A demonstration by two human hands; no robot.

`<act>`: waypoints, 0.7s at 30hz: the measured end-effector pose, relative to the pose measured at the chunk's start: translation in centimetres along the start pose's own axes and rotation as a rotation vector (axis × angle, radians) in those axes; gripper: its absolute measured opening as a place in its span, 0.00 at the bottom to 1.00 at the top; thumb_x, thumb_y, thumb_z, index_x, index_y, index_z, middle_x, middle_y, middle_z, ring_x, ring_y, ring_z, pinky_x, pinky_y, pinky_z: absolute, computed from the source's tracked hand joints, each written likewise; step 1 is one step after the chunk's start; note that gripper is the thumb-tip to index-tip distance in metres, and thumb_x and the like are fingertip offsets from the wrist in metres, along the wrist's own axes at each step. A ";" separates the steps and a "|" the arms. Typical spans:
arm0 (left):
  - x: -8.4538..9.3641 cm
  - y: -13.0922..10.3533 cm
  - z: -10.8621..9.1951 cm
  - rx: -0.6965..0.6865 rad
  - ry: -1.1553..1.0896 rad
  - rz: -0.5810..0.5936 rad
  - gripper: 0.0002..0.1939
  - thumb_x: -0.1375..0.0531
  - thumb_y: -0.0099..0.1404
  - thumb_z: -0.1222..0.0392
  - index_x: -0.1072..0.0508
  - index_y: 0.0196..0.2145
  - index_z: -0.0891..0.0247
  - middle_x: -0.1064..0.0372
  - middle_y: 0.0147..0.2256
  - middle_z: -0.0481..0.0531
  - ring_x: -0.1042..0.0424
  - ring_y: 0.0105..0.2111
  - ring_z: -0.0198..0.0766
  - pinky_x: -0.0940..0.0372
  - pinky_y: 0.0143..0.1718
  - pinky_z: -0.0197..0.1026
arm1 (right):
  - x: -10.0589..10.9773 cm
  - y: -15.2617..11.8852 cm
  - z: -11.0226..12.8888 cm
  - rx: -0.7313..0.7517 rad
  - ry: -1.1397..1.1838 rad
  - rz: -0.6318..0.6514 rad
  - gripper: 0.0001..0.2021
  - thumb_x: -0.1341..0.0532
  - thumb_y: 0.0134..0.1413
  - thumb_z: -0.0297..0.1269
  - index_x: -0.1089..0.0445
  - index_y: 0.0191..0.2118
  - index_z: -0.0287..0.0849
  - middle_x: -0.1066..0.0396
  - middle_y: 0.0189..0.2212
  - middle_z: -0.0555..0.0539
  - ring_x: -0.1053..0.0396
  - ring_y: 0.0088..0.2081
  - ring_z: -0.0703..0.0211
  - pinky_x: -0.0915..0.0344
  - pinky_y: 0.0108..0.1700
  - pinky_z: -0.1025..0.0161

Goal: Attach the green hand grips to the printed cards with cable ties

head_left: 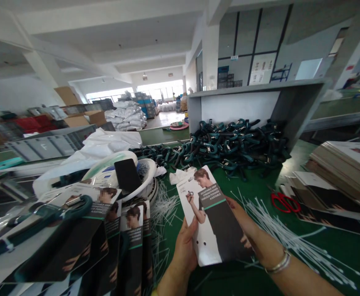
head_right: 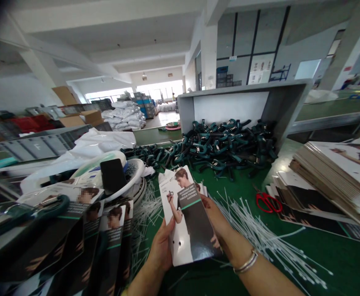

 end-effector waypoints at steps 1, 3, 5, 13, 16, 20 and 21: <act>-0.1 0.0 -0.2 -0.015 0.018 -0.003 0.37 0.36 0.56 0.62 0.46 0.60 0.56 0.28 0.45 0.55 0.29 0.45 0.47 0.37 0.49 0.47 | 1.2 0.3 -0.1 -0.003 0.011 -0.039 0.22 0.38 0.42 0.51 0.29 0.42 0.43 0.26 0.29 0.46 0.31 0.26 0.58 0.36 0.25 0.63; -0.1 0.0 -0.4 -0.037 0.044 -0.013 0.39 0.35 0.55 0.62 0.48 0.61 0.56 0.28 0.45 0.56 0.29 0.45 0.48 0.37 0.49 0.48 | 3.8 0.5 0.8 0.060 -0.007 -0.160 0.22 0.40 0.47 0.50 0.32 0.46 0.43 0.27 0.34 0.45 0.31 0.28 0.60 0.36 0.26 0.63; -0.1 0.0 -0.4 -0.050 0.065 -0.025 0.40 0.35 0.54 0.62 0.48 0.61 0.56 0.28 0.45 0.57 0.29 0.45 0.48 0.37 0.49 0.48 | 4.8 -0.3 3.9 0.264 -0.255 -0.217 0.18 0.42 0.51 0.47 0.31 0.45 0.43 0.28 0.37 0.44 0.32 0.32 0.59 0.36 0.31 0.62; -0.1 -0.3 0.1 -0.049 0.118 -0.043 0.35 0.33 0.51 0.61 0.38 0.56 0.56 0.29 0.48 0.57 0.29 0.46 0.48 0.36 0.48 0.45 | -4.5 -3.3 4.1 0.565 -1.436 0.252 0.11 0.47 0.56 0.30 0.26 0.36 0.44 0.29 0.33 0.44 0.34 0.38 0.54 0.38 0.36 0.61; 0.2 -0.4 0.2 -0.045 0.130 -0.059 0.35 0.33 0.51 0.61 0.37 0.56 0.57 0.29 0.47 0.57 0.28 0.44 0.48 0.36 0.47 0.45 | -4.3 -2.7 2.7 0.560 -1.434 0.219 0.11 0.47 0.56 0.30 0.27 0.38 0.43 0.28 0.36 0.43 0.33 0.40 0.53 0.37 0.38 0.60; 0.4 -0.2 -0.1 -0.075 0.141 -0.044 0.34 0.33 0.52 0.61 0.37 0.56 0.58 0.26 0.43 0.56 0.26 0.40 0.46 0.35 0.45 0.45 | -3.1 -2.7 3.5 0.603 -1.235 0.158 0.13 0.44 0.55 0.37 0.31 0.44 0.40 0.28 0.40 0.42 0.33 0.43 0.53 0.36 0.44 0.57; 0.3 -0.1 -0.1 -0.074 0.133 -0.035 0.34 0.33 0.52 0.60 0.38 0.56 0.58 0.26 0.42 0.56 0.26 0.38 0.46 0.35 0.44 0.46 | -2.6 -2.9 4.0 0.621 -1.180 0.140 0.12 0.43 0.54 0.38 0.30 0.43 0.41 0.28 0.40 0.42 0.32 0.43 0.53 0.36 0.45 0.57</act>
Point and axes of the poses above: each hand's wrist, its own y-axis towards the middle knuckle, its own x-axis out of the back of the hand, z = x × y, the point moved 10 cm from there along y, towards the middle knuckle
